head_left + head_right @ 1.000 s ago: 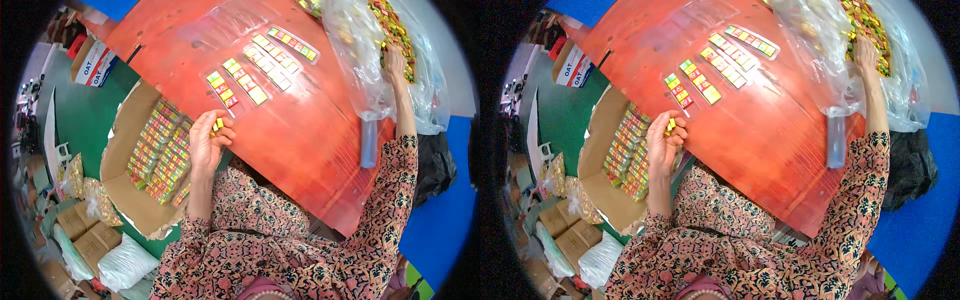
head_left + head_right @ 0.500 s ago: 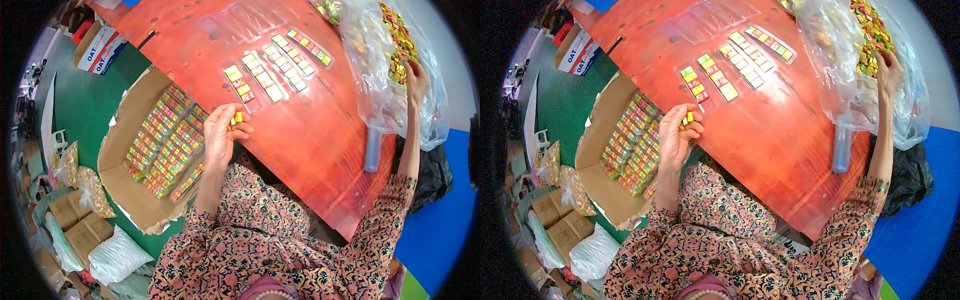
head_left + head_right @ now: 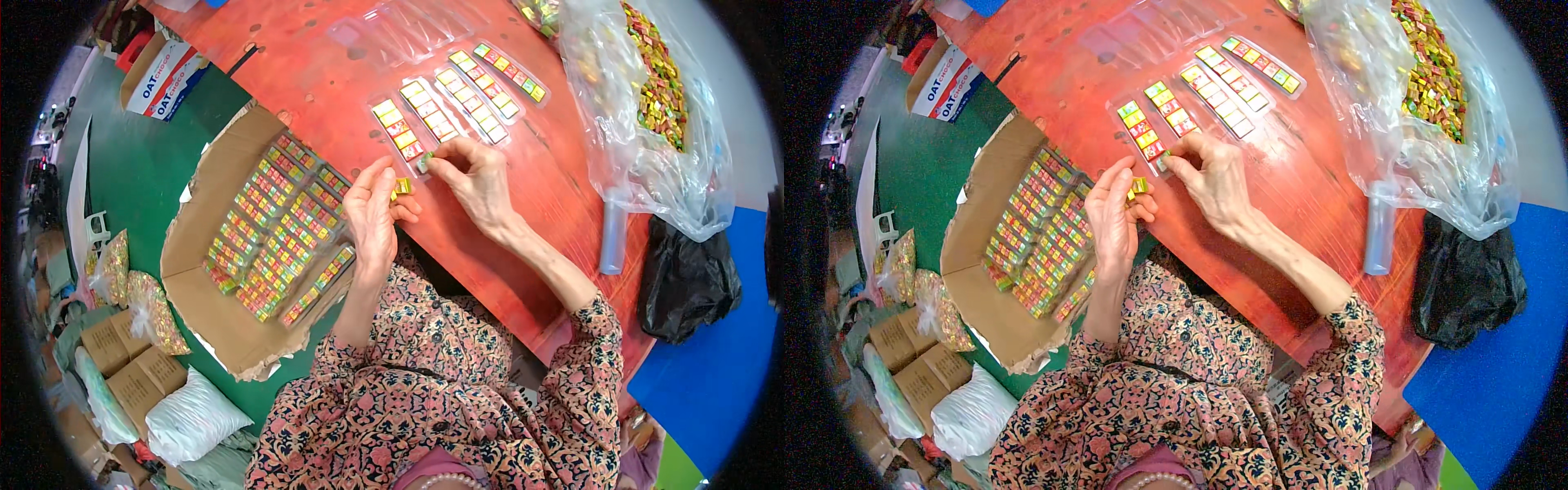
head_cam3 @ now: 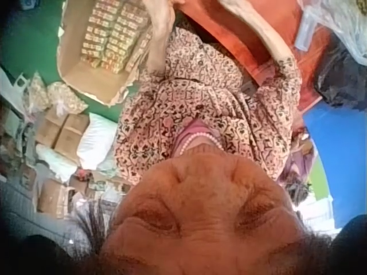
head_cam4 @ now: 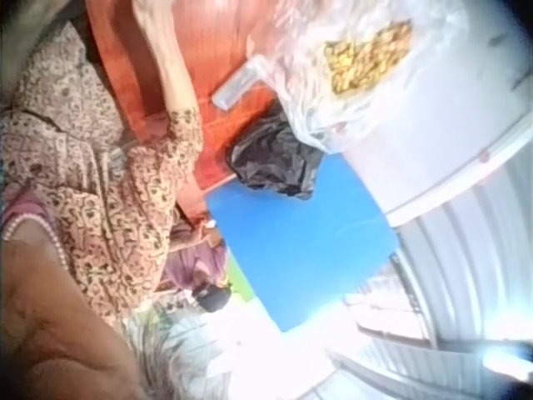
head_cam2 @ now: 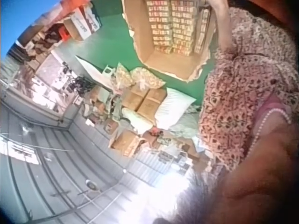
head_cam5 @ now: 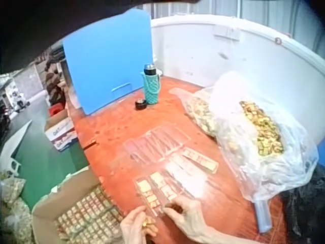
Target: Sorting and placing small wrapped items into plastic trays for packaging.
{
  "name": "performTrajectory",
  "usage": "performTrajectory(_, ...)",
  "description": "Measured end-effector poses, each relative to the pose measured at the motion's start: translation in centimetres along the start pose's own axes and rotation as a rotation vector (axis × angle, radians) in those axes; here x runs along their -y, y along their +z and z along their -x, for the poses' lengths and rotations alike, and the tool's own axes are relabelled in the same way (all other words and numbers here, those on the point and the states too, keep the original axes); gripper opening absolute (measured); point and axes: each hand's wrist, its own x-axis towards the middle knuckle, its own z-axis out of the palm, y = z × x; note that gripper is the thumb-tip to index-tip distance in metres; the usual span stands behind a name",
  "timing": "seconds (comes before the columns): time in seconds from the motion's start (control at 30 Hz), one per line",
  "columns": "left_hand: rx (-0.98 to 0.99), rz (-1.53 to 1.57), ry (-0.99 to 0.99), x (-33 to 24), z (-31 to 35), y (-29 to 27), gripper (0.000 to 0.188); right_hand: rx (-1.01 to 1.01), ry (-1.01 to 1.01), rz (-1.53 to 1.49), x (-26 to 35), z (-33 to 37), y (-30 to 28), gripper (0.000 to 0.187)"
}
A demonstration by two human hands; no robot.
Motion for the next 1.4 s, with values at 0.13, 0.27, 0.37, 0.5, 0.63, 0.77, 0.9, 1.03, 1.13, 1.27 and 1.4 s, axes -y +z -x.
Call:
performTrajectory(0.13,0.01,-0.021,-0.017,0.0,-0.1,-0.1,0.037,-0.054,-0.23,0.294,-0.2,-0.1,0.8,0.01)
performTrajectory(0.27,0.013,-0.04,-0.014,-0.1,-0.1,-0.2,0.033,-0.042,-0.28,0.434,0.7,0.0,1.1,0.011)
performTrajectory(0.37,0.04,-0.026,-0.008,-0.2,-0.2,-0.1,0.032,-0.039,-0.294,0.464,1.0,0.1,1.0,0.011)
performTrajectory(0.5,0.043,-0.047,-0.01,-0.2,-0.2,-0.2,0.031,-0.039,-0.252,0.442,1.2,0.5,1.0,0.011)
performTrajectory(0.63,0.045,-0.075,-0.016,-0.3,-0.2,0.0,0.031,0.007,-0.283,0.51,1.1,0.8,0.7,0.01)
performTrajectory(0.77,0.055,-0.07,-0.014,-0.4,-0.1,0.0,0.031,0.034,-0.289,0.522,1.0,0.8,0.9,0.01)
performTrajectory(0.9,0.055,-0.09,-0.023,-0.3,-0.2,0.1,0.03,-0.005,-0.303,0.498,0.7,0.9,1.3,0.008)
performTrajectory(1.03,0.057,-0.119,-0.05,-0.5,-0.2,0.0,0.029,0.003,-0.301,0.511,1.0,1.8,1.1,0.009)
performTrajectory(1.13,0.056,-0.122,-0.055,-0.6,-0.4,0.1,0.028,0.04,-0.288,0.538,1.2,2.1,0.9,0.01)
performTrajectory(1.27,0.05,-0.153,-0.069,-0.7,-0.4,0.1,0.028,0.054,-0.301,0.566,1.5,2.2,0.9,0.014)
performTrajectory(1.4,0.056,-0.164,-0.065,-0.7,-0.5,0.1,0.027,0.043,-0.337,0.596,1.2,2.2,0.8,0.017)
